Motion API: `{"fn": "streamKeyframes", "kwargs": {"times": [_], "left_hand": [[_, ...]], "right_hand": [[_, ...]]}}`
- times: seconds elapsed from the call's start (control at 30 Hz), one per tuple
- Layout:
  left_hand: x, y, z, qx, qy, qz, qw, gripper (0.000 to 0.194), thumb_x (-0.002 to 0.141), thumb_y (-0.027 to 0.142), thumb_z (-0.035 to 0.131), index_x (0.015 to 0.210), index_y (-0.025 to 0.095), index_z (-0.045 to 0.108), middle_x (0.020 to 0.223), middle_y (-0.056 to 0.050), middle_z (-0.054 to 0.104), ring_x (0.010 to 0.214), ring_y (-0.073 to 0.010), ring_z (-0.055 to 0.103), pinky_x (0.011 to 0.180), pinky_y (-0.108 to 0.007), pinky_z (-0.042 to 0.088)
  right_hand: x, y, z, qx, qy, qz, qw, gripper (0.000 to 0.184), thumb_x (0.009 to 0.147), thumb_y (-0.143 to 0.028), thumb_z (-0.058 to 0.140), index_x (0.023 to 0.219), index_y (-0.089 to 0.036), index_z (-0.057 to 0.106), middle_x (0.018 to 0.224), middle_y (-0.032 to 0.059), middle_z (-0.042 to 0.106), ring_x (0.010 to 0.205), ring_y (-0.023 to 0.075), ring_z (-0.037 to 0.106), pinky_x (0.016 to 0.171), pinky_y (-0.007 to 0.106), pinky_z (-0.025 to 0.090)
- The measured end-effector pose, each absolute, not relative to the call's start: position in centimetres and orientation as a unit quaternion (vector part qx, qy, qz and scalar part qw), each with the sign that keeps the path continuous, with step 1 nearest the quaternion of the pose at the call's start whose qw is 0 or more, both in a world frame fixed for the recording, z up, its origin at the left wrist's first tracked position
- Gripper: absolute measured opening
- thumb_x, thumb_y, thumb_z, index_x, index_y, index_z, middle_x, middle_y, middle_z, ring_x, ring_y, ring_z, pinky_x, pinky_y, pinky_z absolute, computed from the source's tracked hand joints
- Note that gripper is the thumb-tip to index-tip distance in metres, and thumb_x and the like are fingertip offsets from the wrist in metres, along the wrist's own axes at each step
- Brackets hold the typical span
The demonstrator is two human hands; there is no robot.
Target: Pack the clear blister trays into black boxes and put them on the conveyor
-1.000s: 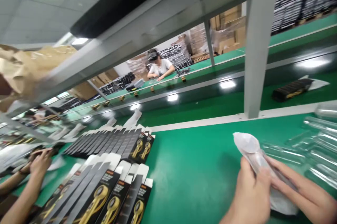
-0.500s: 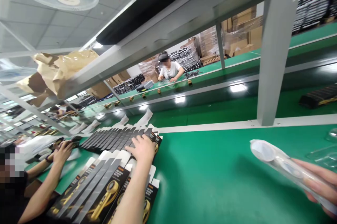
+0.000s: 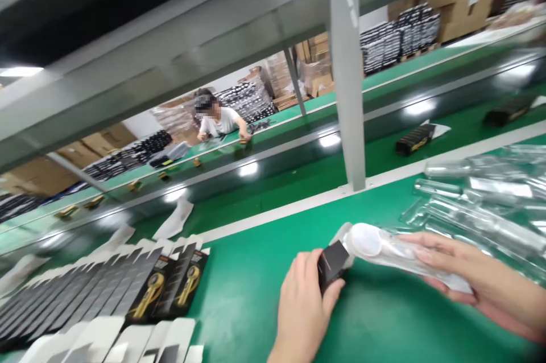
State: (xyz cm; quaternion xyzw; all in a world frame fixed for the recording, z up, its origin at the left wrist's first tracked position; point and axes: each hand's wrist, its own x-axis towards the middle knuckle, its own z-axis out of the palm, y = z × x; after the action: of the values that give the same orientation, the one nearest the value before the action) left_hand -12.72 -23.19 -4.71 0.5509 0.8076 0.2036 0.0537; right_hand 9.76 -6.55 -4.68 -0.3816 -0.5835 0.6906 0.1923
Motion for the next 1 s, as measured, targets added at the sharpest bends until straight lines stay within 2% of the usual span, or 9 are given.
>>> {"fn": "streamKeyframes", "kwargs": {"times": [0.1,0.3,0.4,0.5,0.57,0.7,0.83,0.87,1.0], "left_hand": [[-12.3,-22.3,-5.6,0.566,0.792,0.223,0.041,0.044,0.081,0.041,0.067,0.119,0.020,0.056,0.107,-0.009,0.063,0.096,-0.0252,0.063,0.081,-0.038,0.054],[-13.2,-23.2,-6.8,0.623,0.733,0.267,-0.057,0.055,0.077,0.054,0.068,0.119,0.020,0.054,0.104,-0.010,0.066,0.093,-0.0223,0.066,0.077,-0.031,0.058],[-12.9,-23.5,-7.0,0.662,0.693,0.263,-0.106,0.063,0.074,0.061,0.067,0.119,0.019,0.051,0.100,-0.010,0.067,0.089,-0.0212,0.067,0.074,-0.030,0.058],[-12.5,-23.2,-6.6,0.685,0.668,0.255,-0.140,0.064,0.075,0.064,0.063,0.117,0.017,0.051,0.095,-0.009,0.068,0.083,-0.0202,0.067,0.071,-0.029,0.059],[-12.2,-23.0,-6.4,0.692,0.656,0.256,-0.159,0.062,0.078,0.065,0.057,0.115,0.016,0.052,0.093,-0.009,0.068,0.080,-0.0196,0.067,0.068,-0.029,0.059],[-12.1,-22.8,-6.1,0.696,0.646,0.262,-0.175,0.060,0.083,0.066,0.048,0.113,0.015,0.053,0.090,-0.009,0.068,0.077,-0.0187,0.067,0.066,-0.029,0.058],[-11.9,-22.9,-6.1,0.707,0.639,0.250,-0.170,0.059,0.083,0.064,0.052,0.114,0.014,0.053,0.091,-0.009,0.068,0.077,-0.0194,0.066,0.067,-0.030,0.057],[-11.8,-22.9,-6.1,0.711,0.636,0.249,-0.169,0.059,0.083,0.064,0.052,0.114,0.014,0.053,0.090,-0.009,0.068,0.077,-0.0196,0.066,0.066,-0.031,0.057],[-11.4,-22.8,-5.9,0.715,0.633,0.248,-0.165,0.061,0.083,0.065,0.048,0.114,0.014,0.054,0.089,-0.009,0.068,0.075,-0.0196,0.066,0.065,-0.032,0.056]], "right_hand": [[9.8,-6.1,-4.8,-0.333,-0.475,0.802,0.141,0.039,0.083,-0.052,0.066,0.112,-0.026,0.067,0.077,0.0025,0.055,0.057,0.0077,0.043,0.042,0.016,0.029],[10.7,-5.3,-5.2,-0.322,-0.548,0.769,0.074,0.039,0.082,-0.053,0.066,0.109,-0.024,0.067,0.078,0.0014,0.052,0.061,0.0076,0.043,0.044,0.016,0.020],[11.2,-5.2,-4.2,-0.293,-0.650,0.700,0.045,0.040,0.084,-0.056,0.060,0.110,-0.026,0.066,0.078,0.0014,0.054,0.062,0.0102,0.044,0.049,0.019,0.026],[11.5,-5.2,-3.1,-0.271,-0.730,0.626,0.036,0.040,0.088,-0.057,0.054,0.113,-0.029,0.065,0.095,0.0034,0.061,0.075,0.0157,0.051,0.062,0.024,0.038],[11.5,-5.3,-2.7,-0.265,-0.747,0.609,0.024,0.042,0.088,-0.058,0.053,0.116,-0.029,0.064,0.100,0.0031,0.062,0.079,0.0173,0.052,0.065,0.025,0.039],[11.4,-5.3,-2.4,-0.269,-0.752,0.602,0.008,0.042,0.088,-0.058,0.052,0.116,-0.029,0.063,0.094,0.0014,0.063,0.076,0.0175,0.053,0.064,0.025,0.039],[11.3,-5.5,-2.1,-0.267,-0.785,0.557,0.036,0.032,0.091,-0.050,0.051,0.115,-0.033,0.062,0.114,-0.0006,0.062,0.105,0.0241,0.054,0.084,0.030,0.039],[11.3,-5.5,-2.0,-0.270,-0.787,0.554,0.033,0.031,0.091,-0.049,0.052,0.115,-0.033,0.062,0.113,-0.0008,0.063,0.104,0.0241,0.054,0.084,0.030,0.039],[11.2,-5.3,-2.0,-0.291,-0.770,0.568,-0.001,0.032,0.089,-0.051,0.053,0.112,-0.031,0.063,0.092,-0.0011,0.064,0.080,0.0194,0.057,0.065,0.026,0.038]]}}
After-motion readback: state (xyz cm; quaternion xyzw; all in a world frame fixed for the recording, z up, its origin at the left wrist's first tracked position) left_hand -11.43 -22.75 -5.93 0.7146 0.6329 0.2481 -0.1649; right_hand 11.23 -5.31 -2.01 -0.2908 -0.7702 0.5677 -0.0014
